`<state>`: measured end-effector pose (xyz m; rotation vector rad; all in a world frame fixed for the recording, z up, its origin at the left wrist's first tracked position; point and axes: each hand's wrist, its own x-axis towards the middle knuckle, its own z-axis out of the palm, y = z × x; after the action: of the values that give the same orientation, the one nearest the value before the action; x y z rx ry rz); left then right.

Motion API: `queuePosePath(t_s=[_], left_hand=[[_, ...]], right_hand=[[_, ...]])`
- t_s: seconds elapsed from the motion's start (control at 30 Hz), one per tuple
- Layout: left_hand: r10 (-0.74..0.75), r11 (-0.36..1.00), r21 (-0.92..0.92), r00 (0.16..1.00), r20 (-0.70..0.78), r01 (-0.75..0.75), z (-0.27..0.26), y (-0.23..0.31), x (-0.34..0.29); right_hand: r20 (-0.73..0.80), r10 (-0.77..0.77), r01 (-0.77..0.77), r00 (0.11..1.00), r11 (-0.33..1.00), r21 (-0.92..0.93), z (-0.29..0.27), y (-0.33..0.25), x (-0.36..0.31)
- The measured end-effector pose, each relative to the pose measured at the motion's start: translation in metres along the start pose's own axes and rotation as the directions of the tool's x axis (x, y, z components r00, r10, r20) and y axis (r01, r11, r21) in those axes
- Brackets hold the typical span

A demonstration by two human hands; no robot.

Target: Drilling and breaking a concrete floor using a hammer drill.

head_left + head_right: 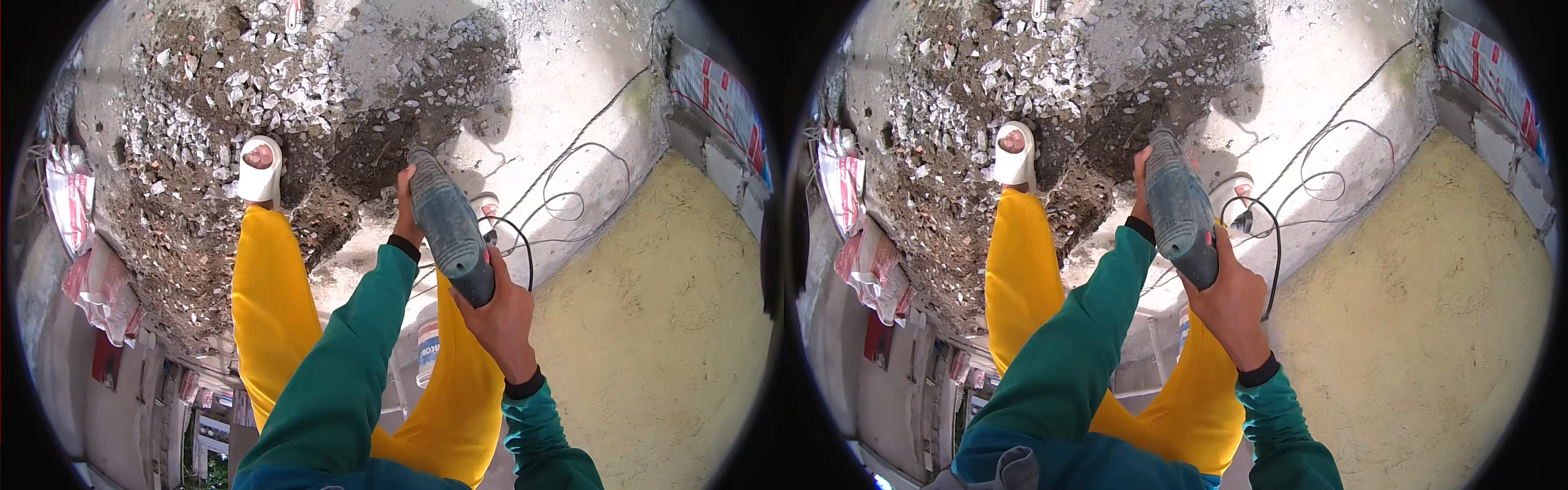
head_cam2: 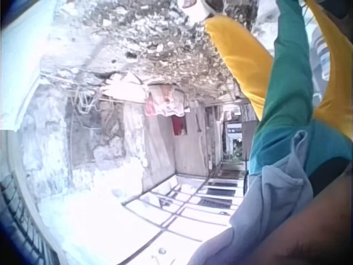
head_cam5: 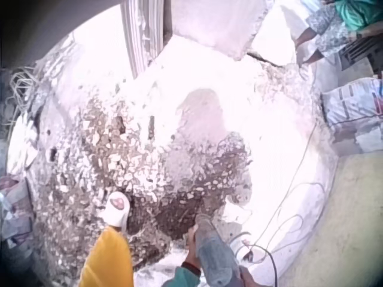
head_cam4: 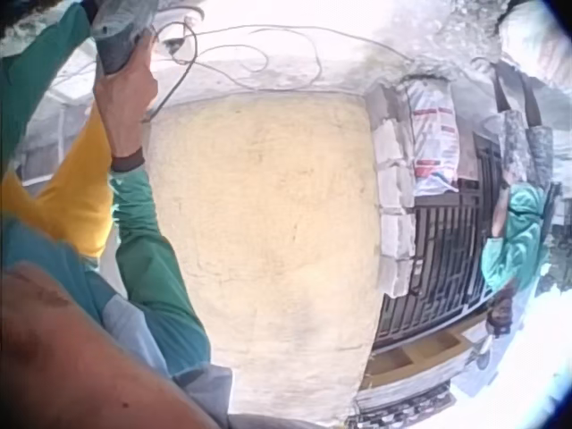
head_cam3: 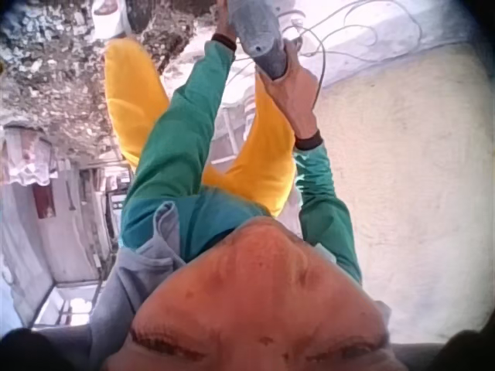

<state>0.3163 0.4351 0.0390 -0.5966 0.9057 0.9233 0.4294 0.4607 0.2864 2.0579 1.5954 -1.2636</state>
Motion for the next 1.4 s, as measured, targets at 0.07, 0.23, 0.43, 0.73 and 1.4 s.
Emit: queuePosePath(t_s=[0.07,0.23,0.43,0.73,1.4], left_hand=[[-0.081,0.997,-0.017,0.996,-0.049,0.080,0.033,-0.020,-0.042],[-0.135,0.990,-0.038,0.986,-0.094,0.132,0.063,-0.044,-0.069],[-0.210,0.977,0.032,0.977,-0.036,0.211,0.085,-0.059,-0.007],[-0.223,0.866,0.396,0.945,-0.238,0.304,0.064,-0.081,0.047],[0.046,0.728,0.669,0.963,-0.266,0.150,0.100,-0.078,-0.039]], right_hand=[[-0.038,0.035,-0.032,0.999,0.997,0.074,-0.029,0.011,-0.035],[-0.091,0.181,-0.138,0.979,0.925,0.354,-0.053,0.030,-0.065],[-0.235,0.352,-0.291,0.906,0.922,0.256,-0.062,0.037,-0.025],[-0.174,0.429,-0.269,0.887,0.784,0.560,-0.028,0.126,-0.004],[-0.087,0.513,-0.353,0.854,0.694,0.628,0.023,0.092,-0.041]])
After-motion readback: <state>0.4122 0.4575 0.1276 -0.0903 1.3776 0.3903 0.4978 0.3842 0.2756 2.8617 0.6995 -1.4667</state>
